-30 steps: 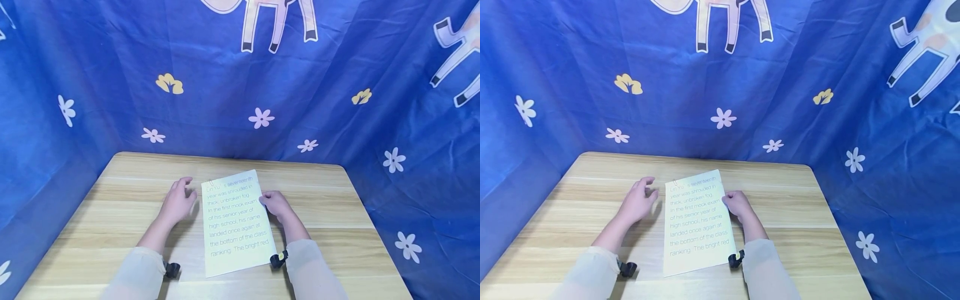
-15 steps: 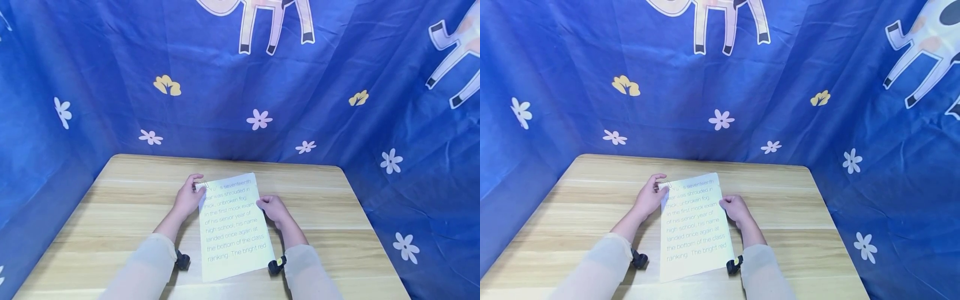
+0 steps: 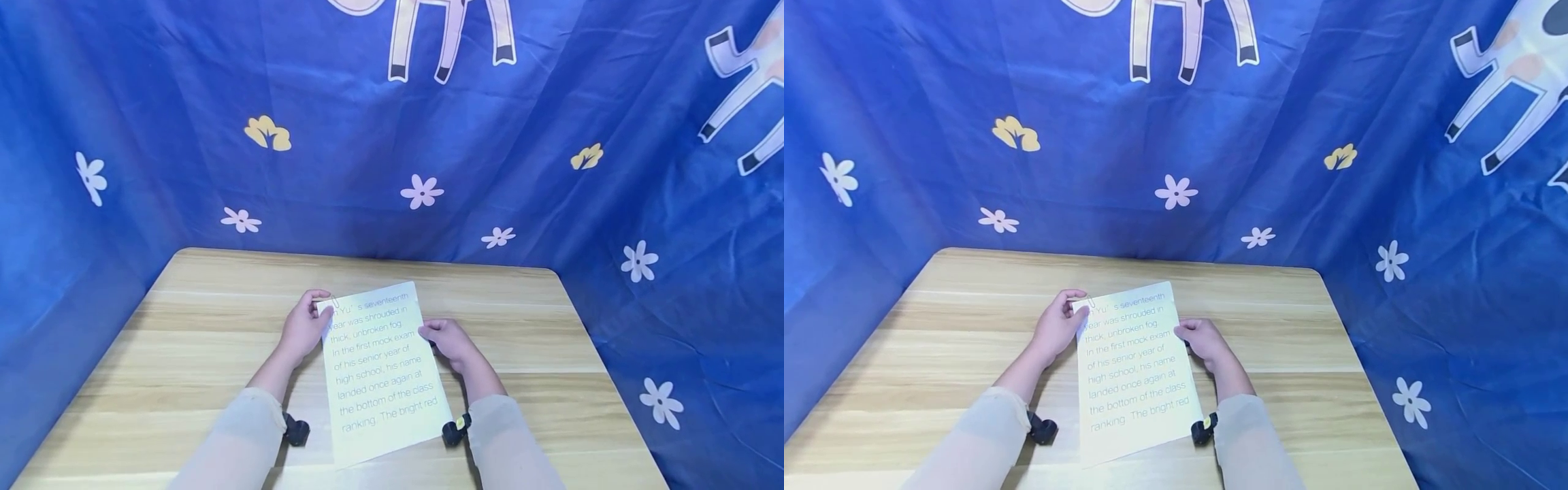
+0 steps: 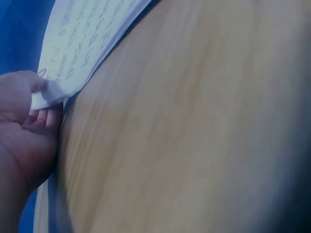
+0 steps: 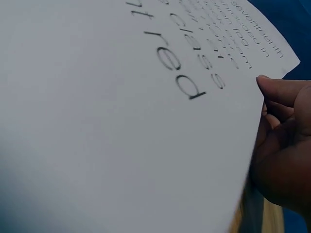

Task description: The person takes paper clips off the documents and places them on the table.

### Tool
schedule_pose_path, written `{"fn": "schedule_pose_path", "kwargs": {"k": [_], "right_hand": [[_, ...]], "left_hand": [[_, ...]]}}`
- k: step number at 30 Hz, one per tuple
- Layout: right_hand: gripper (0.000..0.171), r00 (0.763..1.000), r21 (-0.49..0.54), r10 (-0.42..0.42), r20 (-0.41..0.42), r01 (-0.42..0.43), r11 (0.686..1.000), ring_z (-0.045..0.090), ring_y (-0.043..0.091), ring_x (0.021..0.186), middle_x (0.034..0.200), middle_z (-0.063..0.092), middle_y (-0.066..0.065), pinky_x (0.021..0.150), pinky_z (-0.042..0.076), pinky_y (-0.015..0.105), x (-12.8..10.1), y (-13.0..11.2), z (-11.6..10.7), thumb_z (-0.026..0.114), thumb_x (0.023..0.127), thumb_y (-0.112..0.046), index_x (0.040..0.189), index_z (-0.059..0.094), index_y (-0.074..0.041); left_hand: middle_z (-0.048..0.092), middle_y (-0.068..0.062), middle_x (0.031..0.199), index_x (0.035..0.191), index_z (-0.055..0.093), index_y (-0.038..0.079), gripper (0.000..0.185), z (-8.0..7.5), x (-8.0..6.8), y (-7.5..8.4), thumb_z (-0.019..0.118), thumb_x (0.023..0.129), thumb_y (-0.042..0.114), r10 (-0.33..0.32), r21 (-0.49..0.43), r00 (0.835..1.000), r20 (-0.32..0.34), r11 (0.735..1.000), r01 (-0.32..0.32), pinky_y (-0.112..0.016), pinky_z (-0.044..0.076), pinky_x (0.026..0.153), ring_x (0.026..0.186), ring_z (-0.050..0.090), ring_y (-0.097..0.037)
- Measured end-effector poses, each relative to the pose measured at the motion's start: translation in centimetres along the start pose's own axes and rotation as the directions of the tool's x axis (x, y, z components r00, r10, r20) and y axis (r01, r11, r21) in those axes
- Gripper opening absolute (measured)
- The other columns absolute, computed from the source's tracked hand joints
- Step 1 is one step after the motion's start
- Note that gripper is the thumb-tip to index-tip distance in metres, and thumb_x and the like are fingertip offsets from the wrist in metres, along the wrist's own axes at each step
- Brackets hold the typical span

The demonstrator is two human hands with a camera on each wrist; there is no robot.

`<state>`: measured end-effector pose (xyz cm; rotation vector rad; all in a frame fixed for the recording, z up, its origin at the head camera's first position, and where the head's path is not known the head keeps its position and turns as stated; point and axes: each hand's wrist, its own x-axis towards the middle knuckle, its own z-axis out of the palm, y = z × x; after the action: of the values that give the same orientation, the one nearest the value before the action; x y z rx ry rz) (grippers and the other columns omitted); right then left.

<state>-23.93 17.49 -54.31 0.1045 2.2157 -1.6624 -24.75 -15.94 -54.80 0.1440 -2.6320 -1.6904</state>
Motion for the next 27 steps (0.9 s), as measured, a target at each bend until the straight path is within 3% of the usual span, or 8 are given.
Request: {"fn": "schedule_pose_path", "kwargs": {"k": [5, 12, 20, 27], "right_hand": [[0.027, 1.000, 0.014, 0.000, -0.016, 0.000, 1.000, 0.074, 0.024, 0.111, 0.117, 0.081, 0.013, 0.117, 0.051, 0.050, -0.15, 0.10, -0.02, 0.066, 0.108, -0.020, 0.124, 0.077, -0.002], [0.024, 1.000, 0.019, -0.013, -0.027, 0.014, 1.000, 0.069, 0.026, 0.122, 0.122, 0.080, 0.012, 0.126, 0.041, 0.057, -0.19, 0.16, 0.23, 0.064, 0.108, -0.019, 0.121, 0.078, -0.003], [0.025, 1.000, 0.011, -0.014, -0.028, 0.014, 1.000, 0.073, 0.021, 0.109, 0.112, 0.082, 0.009, 0.115, 0.051, 0.047, -0.25, 0.08, 0.10, 0.064, 0.109, -0.021, 0.123, 0.077, -0.004], [0.025, 0.999, 0.008, -0.022, -0.035, 0.022, 1.000, 0.071, 0.021, 0.112, 0.113, 0.081, 0.010, 0.115, 0.050, 0.046, -0.23, 0.12, 0.29, 0.064, 0.109, -0.020, 0.123, 0.077, -0.004]], "left_hand": [[0.053, -0.001, 0.112, 0.146, 0.061, 0.021, 0.041, -0.28, -0.03, -0.27, 0.067, 0.106, 0.021, -0.020, -0.063, 1.000, 0.024, 0.998, 0.021, -0.024, 0.048, 0.081, 0.093, 0.050, -0.015], [0.054, 0.000, 0.113, 0.149, 0.061, 0.022, 0.043, -0.25, -0.06, -0.50, 0.066, 0.106, 0.021, -0.014, -0.061, 1.000, 0.014, 0.998, 0.014, -0.020, 0.050, 0.079, 0.095, 0.052, -0.016], [0.052, 0.001, 0.113, 0.152, 0.059, 0.022, 0.044, -0.17, -0.19, -0.72, 0.066, 0.108, 0.026, -0.030, -0.101, 1.000, 0.001, 0.994, 0.030, -0.016, 0.049, 0.073, 0.091, 0.051, -0.012], [0.062, -0.003, 0.122, 0.152, 0.059, 0.017, 0.044, 0.11, -0.39, -0.65, 0.065, 0.109, 0.025, -0.031, -0.132, 0.999, -0.044, 0.991, 0.025, -0.012, 0.053, 0.080, 0.100, 0.058, -0.011]]}}
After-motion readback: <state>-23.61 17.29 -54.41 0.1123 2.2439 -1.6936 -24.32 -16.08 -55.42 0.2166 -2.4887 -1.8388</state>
